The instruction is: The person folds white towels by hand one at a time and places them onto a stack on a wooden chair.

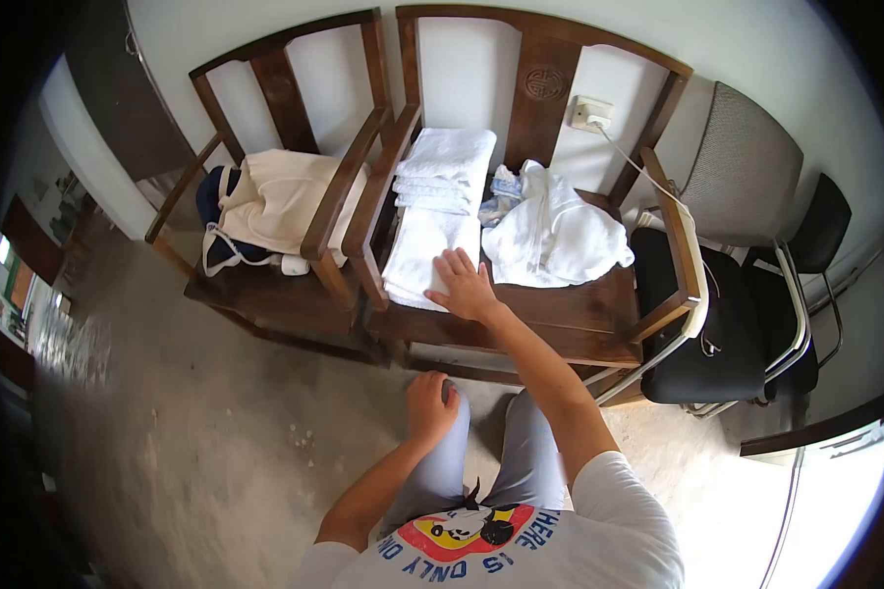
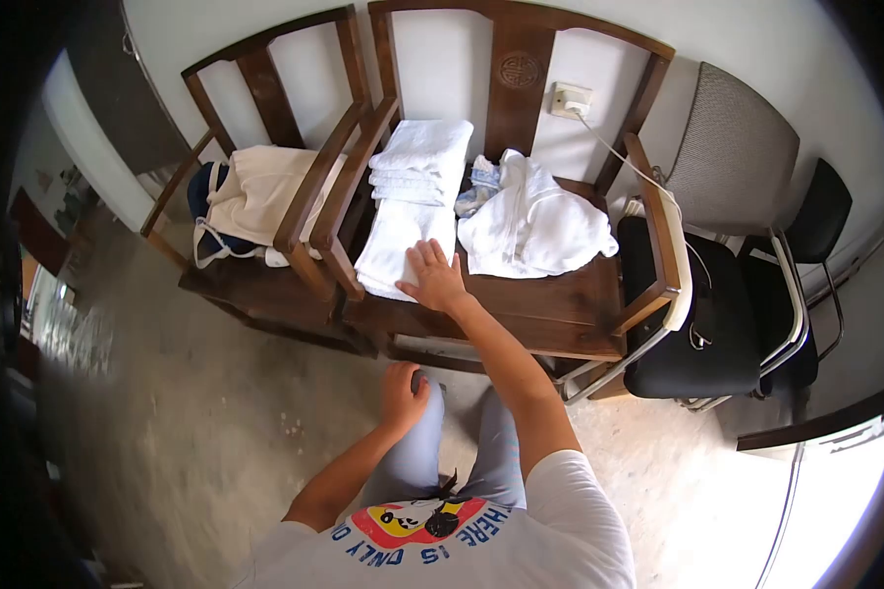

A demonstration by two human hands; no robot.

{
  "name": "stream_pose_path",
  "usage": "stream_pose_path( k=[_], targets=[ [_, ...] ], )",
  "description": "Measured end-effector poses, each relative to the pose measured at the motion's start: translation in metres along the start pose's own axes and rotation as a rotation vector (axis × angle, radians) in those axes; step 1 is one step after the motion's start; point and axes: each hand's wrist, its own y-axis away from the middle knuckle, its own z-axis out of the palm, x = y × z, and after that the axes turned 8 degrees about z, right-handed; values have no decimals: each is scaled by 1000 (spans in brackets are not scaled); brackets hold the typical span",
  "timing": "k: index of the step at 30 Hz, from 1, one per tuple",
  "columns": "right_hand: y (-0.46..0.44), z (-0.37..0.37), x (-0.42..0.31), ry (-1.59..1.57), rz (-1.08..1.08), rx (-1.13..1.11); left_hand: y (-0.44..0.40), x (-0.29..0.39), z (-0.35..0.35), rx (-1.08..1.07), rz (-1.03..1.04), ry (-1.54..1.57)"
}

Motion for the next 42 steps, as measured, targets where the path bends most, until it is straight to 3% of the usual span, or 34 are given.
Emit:
stream_pose_path(
  k=[3,5,7,10,13,16,19,21,25,27,31,38,42],
  targets=[
    [-18,21,54,-680,-140,226,8,-7,-6,3,6,13],
    [-20,7,109,-642,150,761,2,-9,-3,4,2,26],
    [-26,-10,140,-430,289,984,-1,-4,-6,-19,-23,22],
    [-44,-23,171,-428,363,757,-4,1,-4,-72,-17,-2],
    [-53,-33,171,-335,377,680,-5,7,-3,-58,-12,7],
    [-60,-50,184,-1027,566,307,-2,7,-5,-27,-6,-10],
    [-38,-92,176,-1335,600,283,-1,1,-5,-4,-10,19],
    [-31,-115,181,-1472,510,306,-1,1,-8,-10,-18,24],
    [-3,-188,161,-1338,373,402,0,4,-11,-31,-40,-6],
    [13,-233,147,-1328,110,420,2,0,-7,-11,-18,-6],
    [61,-315,89,-1051,-80,654,4,2,-8,-18,-22,-19],
    [116,-372,29,-964,-231,655,4,14,-17,27,25,-82],
    [146,-383,18,-1133,-433,661,-6,22,-23,-1,163,-4]
  ],
)
